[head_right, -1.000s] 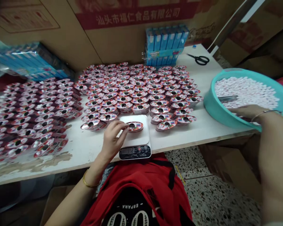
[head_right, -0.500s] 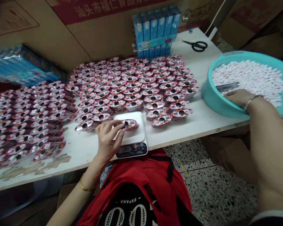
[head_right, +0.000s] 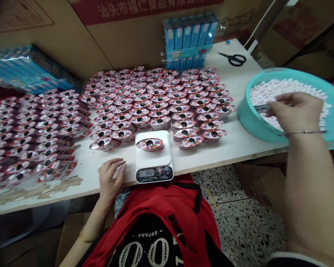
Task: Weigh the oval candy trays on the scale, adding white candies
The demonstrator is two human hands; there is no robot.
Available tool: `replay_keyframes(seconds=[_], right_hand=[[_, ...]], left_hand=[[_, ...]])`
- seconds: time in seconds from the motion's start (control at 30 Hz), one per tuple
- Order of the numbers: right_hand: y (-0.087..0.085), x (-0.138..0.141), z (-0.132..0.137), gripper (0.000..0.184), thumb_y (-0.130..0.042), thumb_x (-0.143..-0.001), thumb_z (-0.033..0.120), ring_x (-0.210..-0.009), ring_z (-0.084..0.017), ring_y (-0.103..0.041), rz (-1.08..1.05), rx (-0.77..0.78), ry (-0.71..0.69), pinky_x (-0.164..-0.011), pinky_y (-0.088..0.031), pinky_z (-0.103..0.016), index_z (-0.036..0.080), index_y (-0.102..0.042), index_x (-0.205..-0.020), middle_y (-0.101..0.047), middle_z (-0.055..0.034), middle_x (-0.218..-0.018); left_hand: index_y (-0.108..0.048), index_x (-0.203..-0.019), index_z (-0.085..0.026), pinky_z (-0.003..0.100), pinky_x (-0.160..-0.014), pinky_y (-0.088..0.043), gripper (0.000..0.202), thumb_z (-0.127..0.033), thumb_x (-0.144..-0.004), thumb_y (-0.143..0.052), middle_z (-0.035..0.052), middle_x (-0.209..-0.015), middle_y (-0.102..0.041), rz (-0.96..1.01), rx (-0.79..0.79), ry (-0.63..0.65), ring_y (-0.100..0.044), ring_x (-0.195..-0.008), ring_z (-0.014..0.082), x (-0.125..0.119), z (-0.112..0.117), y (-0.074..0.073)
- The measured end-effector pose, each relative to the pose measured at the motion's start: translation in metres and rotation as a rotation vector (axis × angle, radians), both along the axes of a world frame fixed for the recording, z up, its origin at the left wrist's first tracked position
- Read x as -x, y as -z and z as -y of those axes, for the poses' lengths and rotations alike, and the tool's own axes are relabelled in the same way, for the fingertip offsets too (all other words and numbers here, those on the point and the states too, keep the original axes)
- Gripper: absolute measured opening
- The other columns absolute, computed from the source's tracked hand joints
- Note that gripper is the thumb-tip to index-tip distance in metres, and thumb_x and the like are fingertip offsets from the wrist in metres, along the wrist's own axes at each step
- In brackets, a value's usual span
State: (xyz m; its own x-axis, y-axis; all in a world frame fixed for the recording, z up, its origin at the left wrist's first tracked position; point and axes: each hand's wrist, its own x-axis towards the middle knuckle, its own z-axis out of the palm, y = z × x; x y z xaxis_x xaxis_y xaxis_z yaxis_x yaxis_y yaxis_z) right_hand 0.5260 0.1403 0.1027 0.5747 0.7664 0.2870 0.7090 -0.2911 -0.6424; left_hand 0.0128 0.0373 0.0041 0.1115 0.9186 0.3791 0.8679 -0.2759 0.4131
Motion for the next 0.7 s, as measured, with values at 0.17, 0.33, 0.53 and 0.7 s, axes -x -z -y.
replay_keyframes(seconds=[0.17,0.33,0.53,0.7], right_hand=[[-0.031,0.156,0.022,0.021,-0.070,-0.072,0.032,-0.058,-0.015,-0.058,-0.427,0.055,-0.665,-0.056,-0.049,-0.031,0.019,-0.063,-0.087,-0.064,-0.0034,-0.073],[-0.022,0.245,0.021,0.005,-0.057,-0.080,0.021,-0.065,-0.014,-0.055,-0.198,0.270,-1.079,-0.061,-0.046,-0.029,0.022,-0.062,-0.081,-0.062,-0.0004,-0.075],[-0.008,0.266,0.008,0.012,-0.057,-0.080,0.014,-0.070,-0.017,-0.055,0.089,0.345,-1.175,-0.066,-0.043,-0.031,0.021,-0.064,-0.087,-0.062,-0.0036,-0.077],[-0.006,0.273,0.009,0.014,-0.058,-0.085,0.021,-0.086,-0.023,-0.057,0.120,0.294,-1.174,-0.079,-0.045,-0.037,0.020,-0.063,-0.097,-0.063,-0.0081,-0.093]], left_hand=[[-0.064,-0.098,-0.023,0.038,-0.087,-0.035,0.014,-0.027,-0.088,-0.055,0.0060,-0.101,-0.066,-0.031,0.055,-0.038,-0.058,-0.097,0.0207,0.010,0.014,0.028],[-0.064,-0.098,-0.023,0.038,-0.087,-0.035,0.014,-0.026,-0.086,-0.058,0.0055,-0.099,-0.066,-0.048,-0.009,-0.042,-0.058,-0.095,0.0205,0.012,0.015,0.041],[-0.064,-0.097,-0.023,0.039,-0.087,-0.035,0.014,-0.027,-0.085,-0.058,0.0058,-0.098,-0.066,-0.029,-0.016,-0.051,-0.058,-0.094,0.0207,0.013,0.015,0.042],[-0.064,-0.097,-0.023,0.038,-0.086,-0.036,0.014,-0.027,-0.085,-0.058,0.0059,-0.098,-0.066,-0.027,-0.011,-0.061,-0.058,-0.094,0.0211,0.011,0.016,0.041]])
